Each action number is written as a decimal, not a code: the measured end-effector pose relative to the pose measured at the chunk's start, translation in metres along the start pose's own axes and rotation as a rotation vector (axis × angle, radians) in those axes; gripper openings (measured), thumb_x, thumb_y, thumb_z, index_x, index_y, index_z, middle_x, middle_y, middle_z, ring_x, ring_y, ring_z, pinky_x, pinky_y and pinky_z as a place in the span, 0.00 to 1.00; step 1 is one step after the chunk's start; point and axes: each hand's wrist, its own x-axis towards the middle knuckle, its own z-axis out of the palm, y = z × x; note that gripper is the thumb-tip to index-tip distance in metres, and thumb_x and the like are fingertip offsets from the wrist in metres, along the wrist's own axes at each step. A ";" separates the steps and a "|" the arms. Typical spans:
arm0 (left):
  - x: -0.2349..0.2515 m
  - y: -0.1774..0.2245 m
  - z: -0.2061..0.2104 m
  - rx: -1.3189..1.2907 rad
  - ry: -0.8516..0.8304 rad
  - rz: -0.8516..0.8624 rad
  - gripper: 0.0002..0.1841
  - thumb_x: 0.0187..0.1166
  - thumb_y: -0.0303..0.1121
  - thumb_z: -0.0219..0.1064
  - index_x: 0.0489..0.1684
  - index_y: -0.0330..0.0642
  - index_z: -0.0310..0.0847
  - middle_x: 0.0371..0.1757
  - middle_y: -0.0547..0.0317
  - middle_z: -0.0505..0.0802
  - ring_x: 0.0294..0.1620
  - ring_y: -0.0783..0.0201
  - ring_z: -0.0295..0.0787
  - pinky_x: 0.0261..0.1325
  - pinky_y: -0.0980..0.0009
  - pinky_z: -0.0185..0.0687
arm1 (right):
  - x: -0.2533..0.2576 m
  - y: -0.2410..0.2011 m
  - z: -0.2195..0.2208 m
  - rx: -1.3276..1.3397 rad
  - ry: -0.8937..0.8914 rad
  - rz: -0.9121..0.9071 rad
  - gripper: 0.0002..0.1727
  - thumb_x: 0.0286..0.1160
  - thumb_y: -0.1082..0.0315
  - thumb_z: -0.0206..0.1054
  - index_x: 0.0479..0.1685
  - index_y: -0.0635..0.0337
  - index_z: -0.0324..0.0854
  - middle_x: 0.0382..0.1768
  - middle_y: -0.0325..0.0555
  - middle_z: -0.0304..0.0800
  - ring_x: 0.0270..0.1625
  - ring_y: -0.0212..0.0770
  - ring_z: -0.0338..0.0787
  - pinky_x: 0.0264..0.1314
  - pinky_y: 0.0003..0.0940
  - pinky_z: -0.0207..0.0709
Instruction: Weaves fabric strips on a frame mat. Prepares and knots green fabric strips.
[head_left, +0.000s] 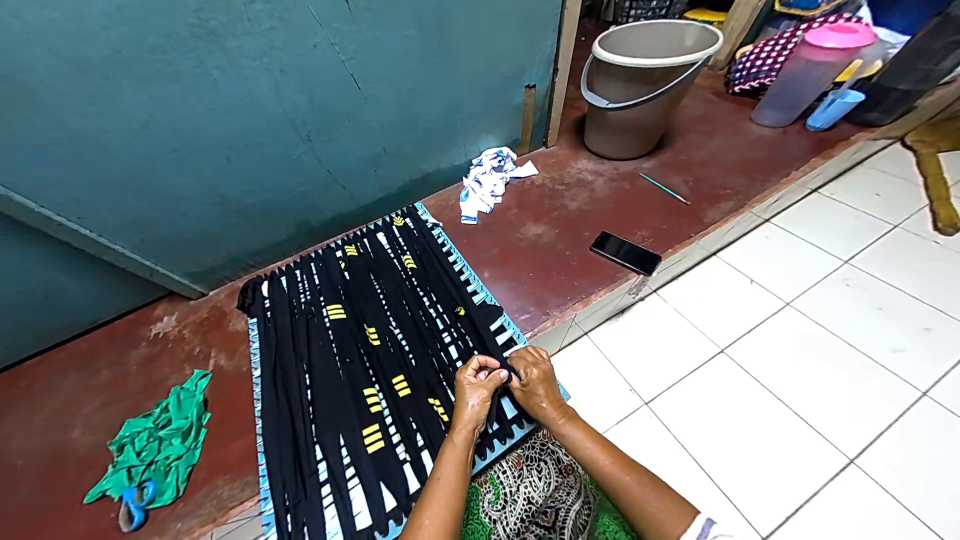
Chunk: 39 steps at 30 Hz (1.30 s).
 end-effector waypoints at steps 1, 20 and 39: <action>0.000 0.003 -0.001 0.051 -0.013 -0.065 0.13 0.67 0.13 0.69 0.47 0.29 0.79 0.34 0.59 0.87 0.31 0.72 0.85 0.39 0.77 0.85 | -0.001 0.001 0.000 0.008 -0.009 -0.004 0.04 0.58 0.76 0.72 0.22 0.69 0.88 0.33 0.58 0.94 0.44 0.58 0.95 0.56 0.56 0.83; 0.007 0.006 0.000 0.533 -0.051 -0.136 0.05 0.77 0.23 0.66 0.32 0.31 0.81 0.25 0.57 0.82 0.23 0.68 0.78 0.32 0.70 0.79 | -0.002 -0.002 -0.018 0.053 -0.256 0.044 0.07 0.65 0.78 0.68 0.34 0.74 0.91 0.41 0.64 0.94 0.52 0.64 0.93 0.63 0.57 0.82; -0.006 0.005 -0.009 -0.063 -0.019 -0.256 0.13 0.90 0.25 0.51 0.38 0.35 0.83 0.29 0.62 0.90 0.27 0.74 0.86 0.31 0.77 0.82 | 0.009 -0.004 -0.023 0.472 -0.307 0.414 0.07 0.69 0.77 0.69 0.37 0.74 0.90 0.40 0.60 0.93 0.46 0.45 0.91 0.56 0.38 0.82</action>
